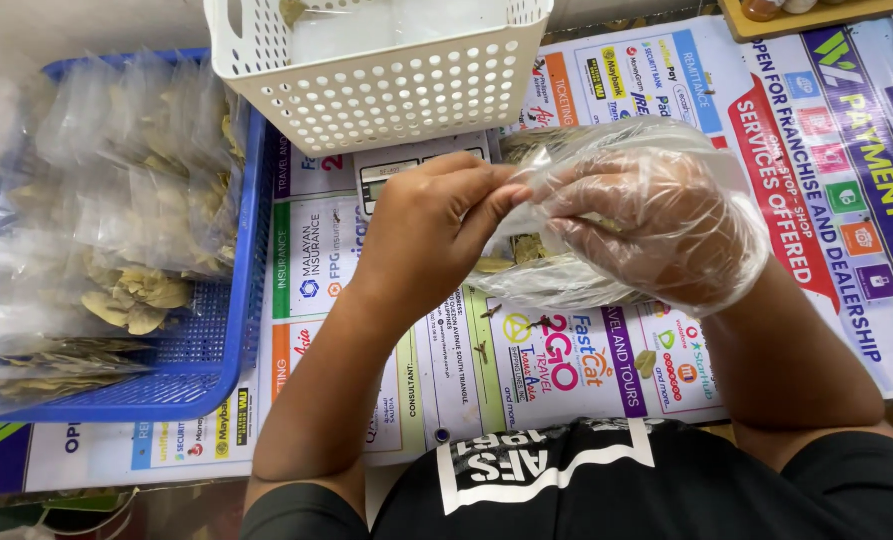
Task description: Packaging dried leaves into small plastic bags and weighing them on a digital scale
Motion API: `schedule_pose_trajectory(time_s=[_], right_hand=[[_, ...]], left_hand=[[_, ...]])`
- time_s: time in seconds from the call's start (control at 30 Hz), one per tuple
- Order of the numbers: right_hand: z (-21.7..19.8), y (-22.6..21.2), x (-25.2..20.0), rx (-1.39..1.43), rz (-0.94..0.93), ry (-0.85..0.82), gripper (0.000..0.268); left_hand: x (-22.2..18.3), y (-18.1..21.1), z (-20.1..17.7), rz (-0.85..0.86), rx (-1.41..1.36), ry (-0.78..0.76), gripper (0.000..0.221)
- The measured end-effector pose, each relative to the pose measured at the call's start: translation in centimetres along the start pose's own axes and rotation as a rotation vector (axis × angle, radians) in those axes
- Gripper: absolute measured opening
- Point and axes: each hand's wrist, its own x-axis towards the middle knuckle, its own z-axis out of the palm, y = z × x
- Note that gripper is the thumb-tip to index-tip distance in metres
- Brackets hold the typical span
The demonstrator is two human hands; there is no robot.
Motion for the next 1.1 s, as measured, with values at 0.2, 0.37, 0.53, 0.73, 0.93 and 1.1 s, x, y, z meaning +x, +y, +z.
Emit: schedule_pose_trajectory(time_s=[0.2, 0.37, 0.53, 0.73, 0.93, 1.1], right_hand=[[-0.8, -1.9, 2.7, 0.421, 0.234, 0.08, 0.008], [-0.3, 0.0, 0.8, 0.829, 0.686, 0.113, 0.004], [-0.7, 0.6, 1.2, 0.904, 0.782, 0.023, 0.006], [-3.1, 0.2, 2.3, 0.755, 0.618, -0.167, 0.014], [-5.3, 3.3, 2.6, -0.067, 0.807, -0.616, 0.035], [0.5, 8.8, 0.1, -0.206, 0.918, -0.859, 0.038]], left_hand=[[-1.1, -0.1, 3.1, 0.04, 0.41, 0.021, 0.104], [-1.1, 0.4, 4.9, -0.081, 0.642, -0.074, 0.127], [-1.7, -1.3, 5.8, -0.1, 0.524, -0.071, 0.108], [-4.3, -3.0, 6.5, -0.06, 0.276, 0.033, 0.101], [-6.7, -4.4, 6.6, -0.166, 0.038, 0.101, 0.101], [-7.5, -5.0, 8.6, -0.049, -0.034, 0.209, 0.1]])
